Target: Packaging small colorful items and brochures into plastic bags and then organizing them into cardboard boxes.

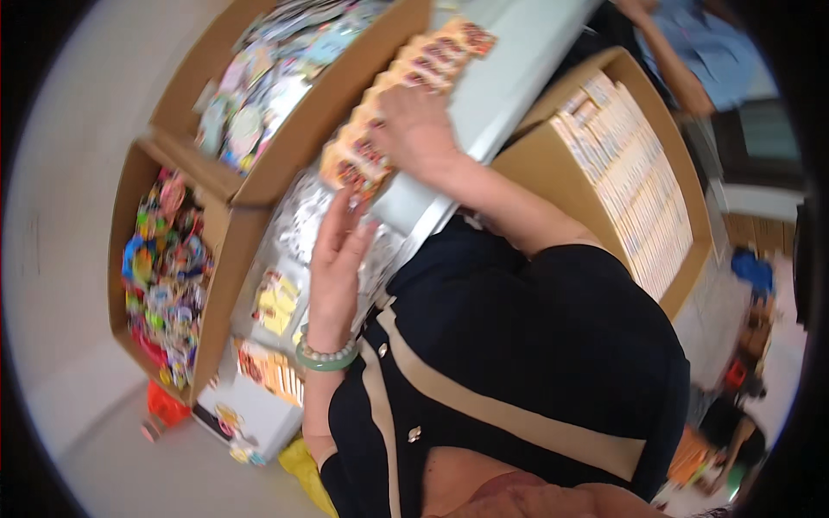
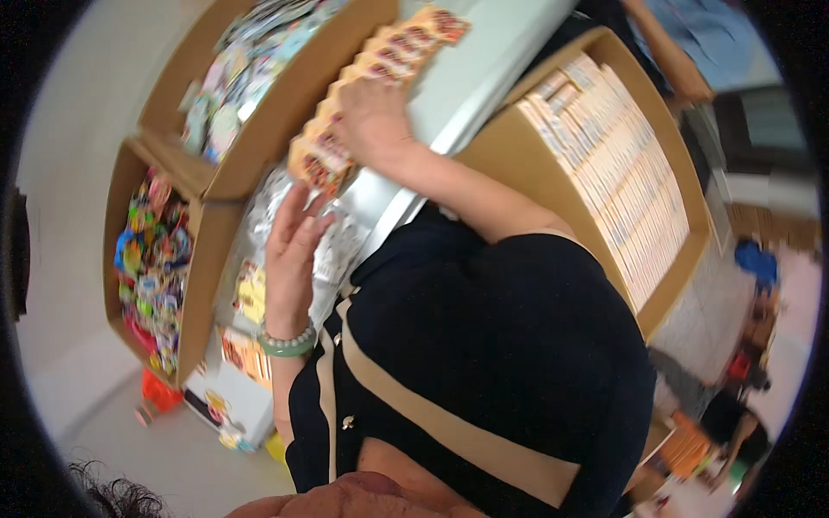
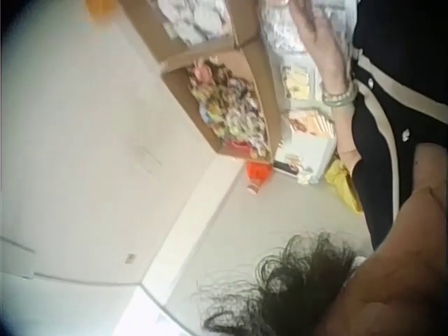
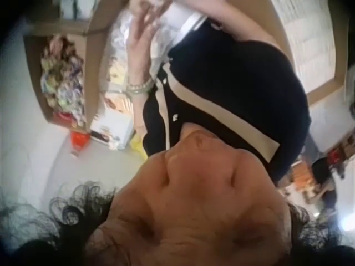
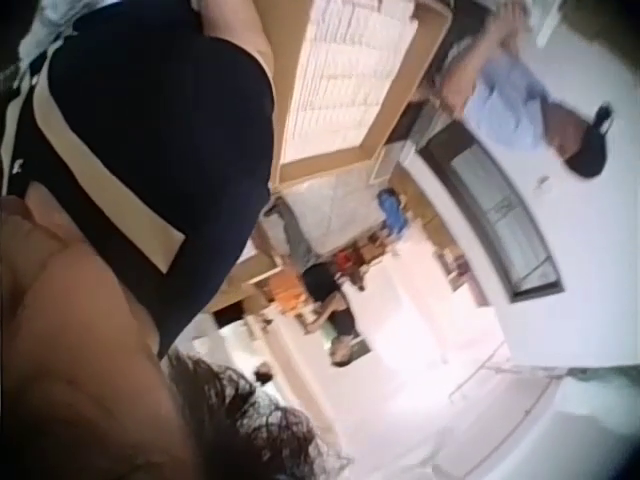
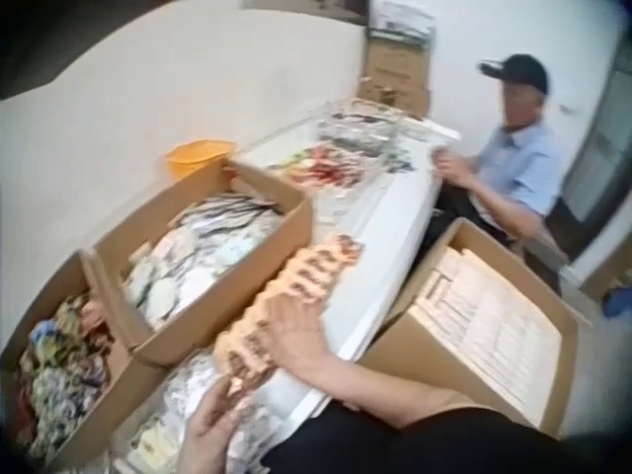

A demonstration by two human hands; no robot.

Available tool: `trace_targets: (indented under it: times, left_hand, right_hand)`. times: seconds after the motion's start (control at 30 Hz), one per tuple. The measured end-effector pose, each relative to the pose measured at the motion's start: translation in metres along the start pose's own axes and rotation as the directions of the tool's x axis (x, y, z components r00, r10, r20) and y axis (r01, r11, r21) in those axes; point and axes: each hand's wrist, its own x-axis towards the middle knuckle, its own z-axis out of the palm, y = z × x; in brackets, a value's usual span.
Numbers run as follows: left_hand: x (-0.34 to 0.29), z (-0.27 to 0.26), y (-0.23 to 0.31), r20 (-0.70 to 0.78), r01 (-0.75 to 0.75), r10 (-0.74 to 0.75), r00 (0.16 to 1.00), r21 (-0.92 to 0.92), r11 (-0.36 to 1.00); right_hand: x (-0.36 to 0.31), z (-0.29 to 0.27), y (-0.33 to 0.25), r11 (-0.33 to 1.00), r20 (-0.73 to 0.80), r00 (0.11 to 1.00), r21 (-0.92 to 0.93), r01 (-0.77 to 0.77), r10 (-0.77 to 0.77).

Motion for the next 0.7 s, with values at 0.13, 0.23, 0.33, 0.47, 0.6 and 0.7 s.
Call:
trace_targets:
  times: [0.13, 0.23, 0.33, 0.47, 0.6, 0.7]
  left_hand:
    - [0.042, 0.005, -0.005, -0.058, 0.154, -0.156, 0.986, -0.036, 0.987]
    - [0.053, 0.012, 0.000, -0.008, 0.169, -0.169, 0.986, -0.038, 0.985]
    - [0.052, 0.015, 0.006, -0.044, 0.164, -0.166, 0.985, -0.045, 0.985]
    - [0.053, -0.007, 0.002, -0.032, 0.193, -0.201, 0.979, -0.163, 0.968]
    - [0.041, -0.013, 0.010, -0.116, 0.234, -0.250, 0.961, -0.136, 0.963]
    - [0.035, -0.021, 0.016, -0.116, 0.200, -0.218, 0.969, -0.154, 0.968]
  right_hand:
    - [-0.012, 0.004, -0.007, 0.999, -0.057, 0.998, 0.034, -0.009, 0.011]
    - [-0.012, -0.007, -0.008, 0.968, 0.108, 0.981, 0.172, -0.180, 0.163]
    - [-0.006, -0.017, -0.007, 0.893, 0.227, 0.948, 0.343, -0.290, 0.221]
    - [-0.007, -0.014, -0.011, 0.864, 0.413, 0.900, 0.390, -0.317, 0.144]
    - [-0.014, -0.005, -0.020, 0.862, 0.457, 0.888, 0.464, -0.201, -0.039]
    - [-0.021, 0.002, -0.027, 0.814, 0.381, 0.921, 0.559, -0.157, -0.084]
